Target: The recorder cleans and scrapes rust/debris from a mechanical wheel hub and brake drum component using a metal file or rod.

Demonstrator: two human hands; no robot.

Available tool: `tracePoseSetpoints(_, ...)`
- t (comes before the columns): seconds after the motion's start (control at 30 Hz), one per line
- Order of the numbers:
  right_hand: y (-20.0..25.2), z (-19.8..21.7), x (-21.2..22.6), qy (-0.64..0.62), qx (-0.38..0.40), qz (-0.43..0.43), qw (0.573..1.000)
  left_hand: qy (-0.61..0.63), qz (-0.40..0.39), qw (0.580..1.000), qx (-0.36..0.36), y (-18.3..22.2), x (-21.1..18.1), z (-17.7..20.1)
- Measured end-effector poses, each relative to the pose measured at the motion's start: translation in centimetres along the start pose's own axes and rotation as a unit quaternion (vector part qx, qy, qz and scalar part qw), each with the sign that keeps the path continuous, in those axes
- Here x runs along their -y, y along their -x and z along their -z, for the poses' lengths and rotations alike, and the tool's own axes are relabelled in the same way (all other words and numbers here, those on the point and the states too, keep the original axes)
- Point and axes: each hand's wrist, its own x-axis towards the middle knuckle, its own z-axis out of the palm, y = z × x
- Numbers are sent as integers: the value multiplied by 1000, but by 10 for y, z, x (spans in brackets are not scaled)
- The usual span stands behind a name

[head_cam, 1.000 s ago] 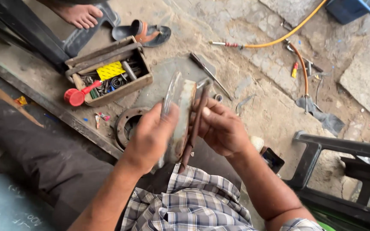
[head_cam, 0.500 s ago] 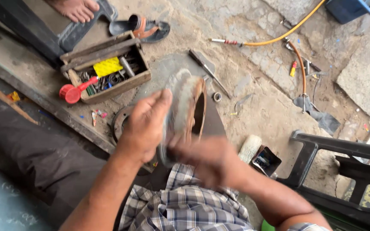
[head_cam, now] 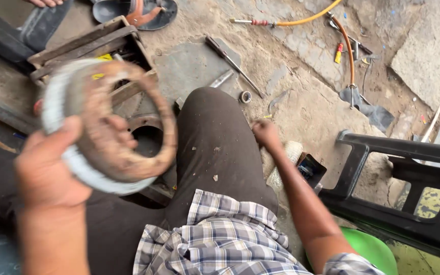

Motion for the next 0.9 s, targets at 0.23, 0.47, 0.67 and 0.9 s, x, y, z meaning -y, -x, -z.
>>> tracePoseSetpoints(0.23, -109, -73, -84, 26, -3, 205, 978, -76, -22, 995, -54, 17, 53, 88)
tracePoseSetpoints(0.47, -212, -22, -51, 141, -197, 181, 953, -84, 15, 983, -165, 35, 98, 121)
tracePoseSetpoints(0.67, -217, -46, -56, 272, -192, 259, 907, -97, -22, 992, -72, 0, 80, 68)
tracePoseSetpoints(0.9, -105, 17, 14, -102, -189, 327, 920, -244, -63, 967, -33, -48, 103, 49)
